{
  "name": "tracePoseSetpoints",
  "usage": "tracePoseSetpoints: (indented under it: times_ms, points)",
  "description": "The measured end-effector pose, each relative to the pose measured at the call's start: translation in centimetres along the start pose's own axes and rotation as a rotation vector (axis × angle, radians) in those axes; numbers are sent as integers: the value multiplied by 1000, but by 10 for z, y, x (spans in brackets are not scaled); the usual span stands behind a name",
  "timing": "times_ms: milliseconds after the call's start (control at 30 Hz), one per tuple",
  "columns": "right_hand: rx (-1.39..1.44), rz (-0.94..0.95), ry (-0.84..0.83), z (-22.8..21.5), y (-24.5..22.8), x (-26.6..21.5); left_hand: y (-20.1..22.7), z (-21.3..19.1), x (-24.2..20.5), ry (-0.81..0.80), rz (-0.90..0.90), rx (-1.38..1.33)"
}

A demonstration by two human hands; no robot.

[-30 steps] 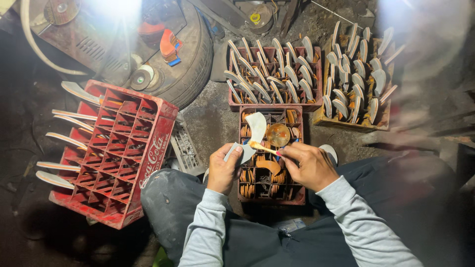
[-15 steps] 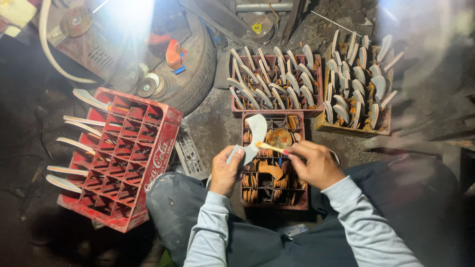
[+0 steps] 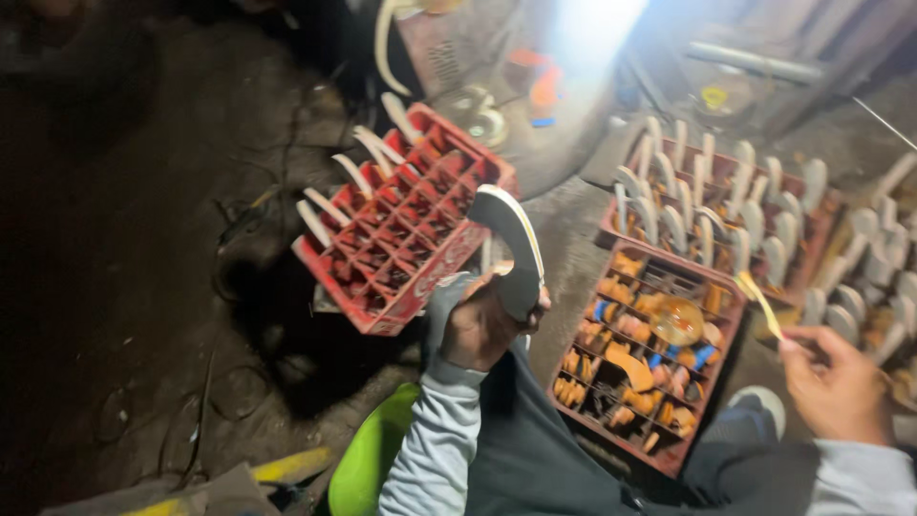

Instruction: The person sits on the floor and applies a liquid adhesive to the soles of sandals using a brush. They pick up each sandal from a crate, apply the glue, and place it back into the crate.

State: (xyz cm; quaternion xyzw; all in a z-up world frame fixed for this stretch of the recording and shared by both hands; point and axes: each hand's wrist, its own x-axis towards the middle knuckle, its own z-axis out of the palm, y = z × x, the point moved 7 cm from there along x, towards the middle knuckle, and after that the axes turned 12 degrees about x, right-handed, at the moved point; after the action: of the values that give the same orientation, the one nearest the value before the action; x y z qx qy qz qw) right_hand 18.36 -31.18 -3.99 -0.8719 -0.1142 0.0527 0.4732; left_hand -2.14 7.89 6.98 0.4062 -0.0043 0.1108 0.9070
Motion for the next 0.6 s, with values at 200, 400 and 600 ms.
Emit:
tracePoseSetpoints:
  times_ms: [200,400,600]
  points:
    - [200,-47,-84,22,39,14,45,-60,-64,318,123,24]
    - [468,-48,-140,46,55,29,142,-178,-137,783,393,542]
    - [425,-66,-130,64,20,29,171,-278,-150,857,435,638]
